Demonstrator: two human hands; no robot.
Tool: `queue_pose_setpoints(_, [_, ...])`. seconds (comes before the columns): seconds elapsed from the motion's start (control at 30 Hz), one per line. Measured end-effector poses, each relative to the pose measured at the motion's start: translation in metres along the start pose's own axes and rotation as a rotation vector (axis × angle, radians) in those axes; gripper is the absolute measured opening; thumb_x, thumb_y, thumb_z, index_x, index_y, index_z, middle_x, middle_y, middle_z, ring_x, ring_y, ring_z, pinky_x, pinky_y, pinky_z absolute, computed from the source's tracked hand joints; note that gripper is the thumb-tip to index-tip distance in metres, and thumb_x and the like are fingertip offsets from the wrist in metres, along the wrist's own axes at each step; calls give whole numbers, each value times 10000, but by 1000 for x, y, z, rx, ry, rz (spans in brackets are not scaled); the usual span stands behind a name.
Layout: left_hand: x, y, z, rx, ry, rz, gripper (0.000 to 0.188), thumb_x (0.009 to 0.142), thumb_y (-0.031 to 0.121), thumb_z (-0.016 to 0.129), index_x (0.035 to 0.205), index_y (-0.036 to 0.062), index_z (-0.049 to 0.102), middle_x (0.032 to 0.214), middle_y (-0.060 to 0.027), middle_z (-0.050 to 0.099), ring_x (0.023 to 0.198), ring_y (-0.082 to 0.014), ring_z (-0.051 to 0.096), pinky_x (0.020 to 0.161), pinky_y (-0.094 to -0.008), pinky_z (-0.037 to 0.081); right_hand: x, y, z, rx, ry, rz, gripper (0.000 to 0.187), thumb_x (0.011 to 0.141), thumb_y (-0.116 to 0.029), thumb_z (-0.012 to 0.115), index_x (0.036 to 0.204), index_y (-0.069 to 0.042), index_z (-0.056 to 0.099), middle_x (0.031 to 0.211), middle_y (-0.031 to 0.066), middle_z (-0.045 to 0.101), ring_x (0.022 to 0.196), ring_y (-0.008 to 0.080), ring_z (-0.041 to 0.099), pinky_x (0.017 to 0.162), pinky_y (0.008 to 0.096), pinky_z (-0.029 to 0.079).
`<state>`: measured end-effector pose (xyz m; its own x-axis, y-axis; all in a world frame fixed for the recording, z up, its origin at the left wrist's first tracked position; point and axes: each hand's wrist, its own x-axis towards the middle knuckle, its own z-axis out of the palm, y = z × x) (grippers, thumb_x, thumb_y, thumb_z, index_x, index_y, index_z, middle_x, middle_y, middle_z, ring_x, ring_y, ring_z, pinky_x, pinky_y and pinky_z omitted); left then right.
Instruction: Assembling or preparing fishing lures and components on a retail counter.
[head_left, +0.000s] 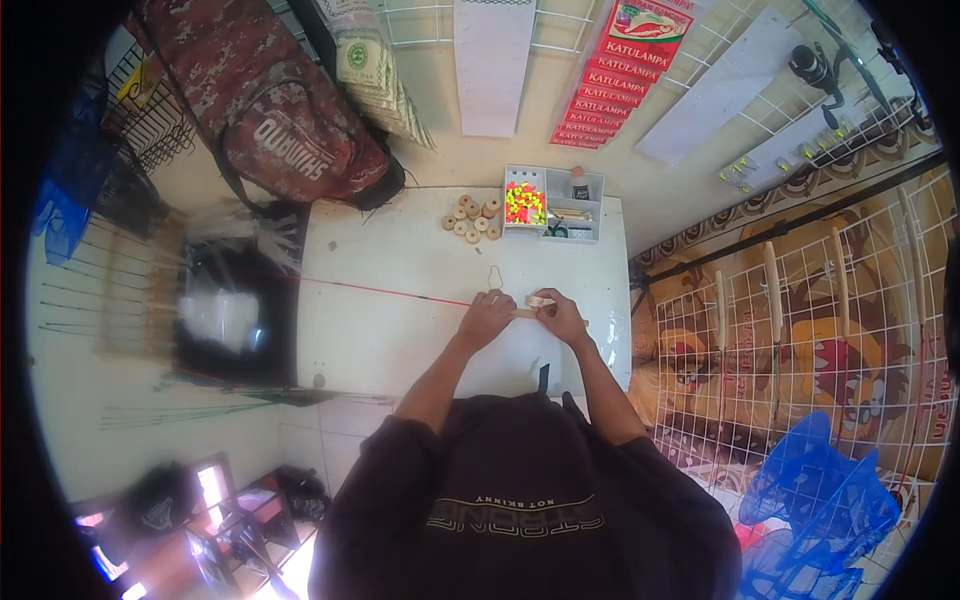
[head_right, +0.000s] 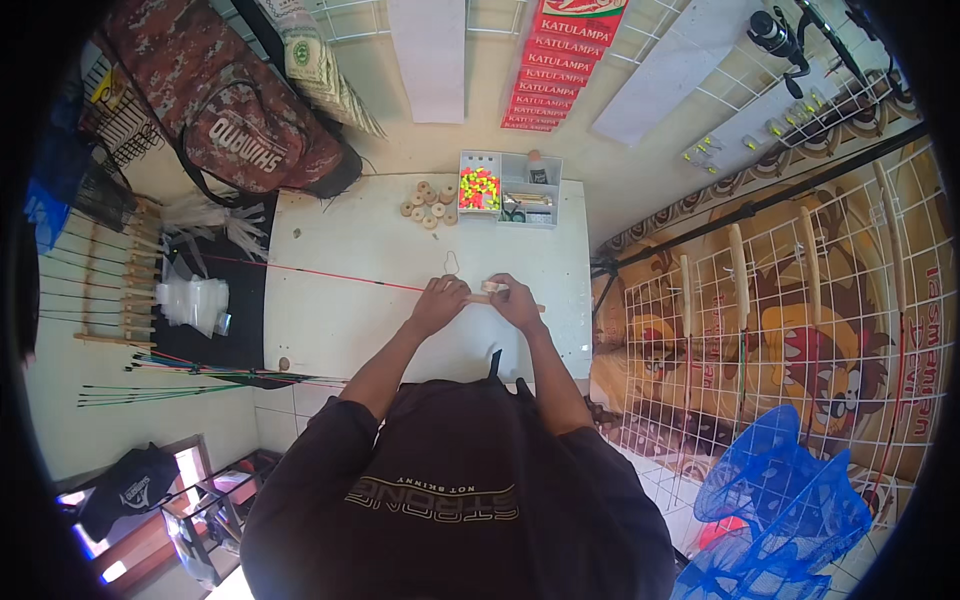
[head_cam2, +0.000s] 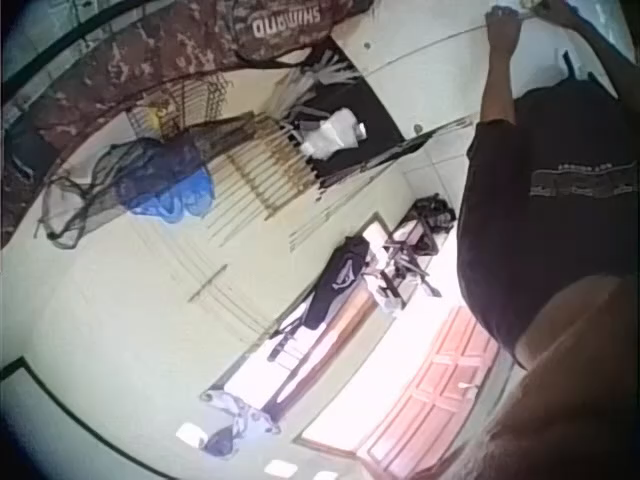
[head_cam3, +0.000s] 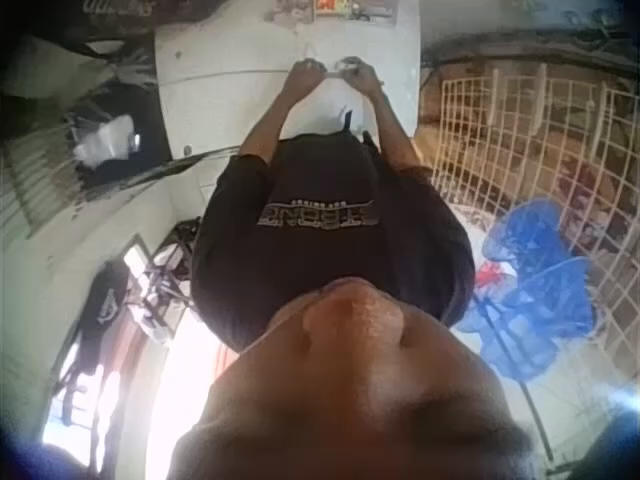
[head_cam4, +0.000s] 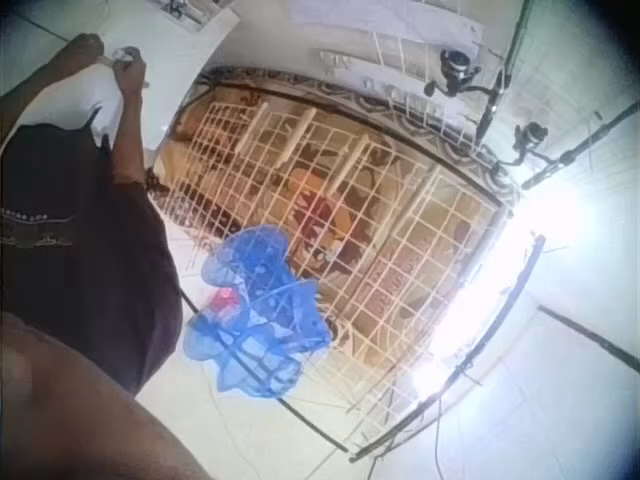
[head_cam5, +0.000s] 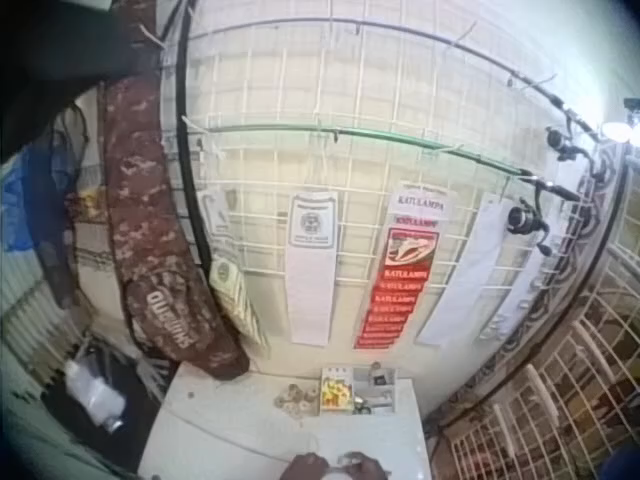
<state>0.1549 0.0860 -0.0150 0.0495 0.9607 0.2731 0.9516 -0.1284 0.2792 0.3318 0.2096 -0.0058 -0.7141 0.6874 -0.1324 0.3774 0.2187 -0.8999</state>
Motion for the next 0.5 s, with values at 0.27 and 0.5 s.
queue_pose_setpoints(0.27, [-2, 3, -3, -92, -161, -125, 241, 931, 273, 520, 1093, 111, 592, 1054, -48, 622, 1069, -227, 554, 910, -389, 421, 2, -9, -2, 20, -43, -59, 362, 806, 13, 619, 1165, -37, 630, 1097, 95, 661, 771, 75, 616, 657, 230, 511])
queue_pose_setpoints(0.5, [-5, -1, -7, -105, -136, -131, 229, 928, 271, 532, 1080, 110, 592, 1008, -59, 636, 1026, -223, 582, 901, -386, 427, -4, -16, 0, -81, -48, -283, 366, 776, 2, 667, 1139, -42, 643, 1113, 106, 638, 827, 188, 645, 717, 298, 515])
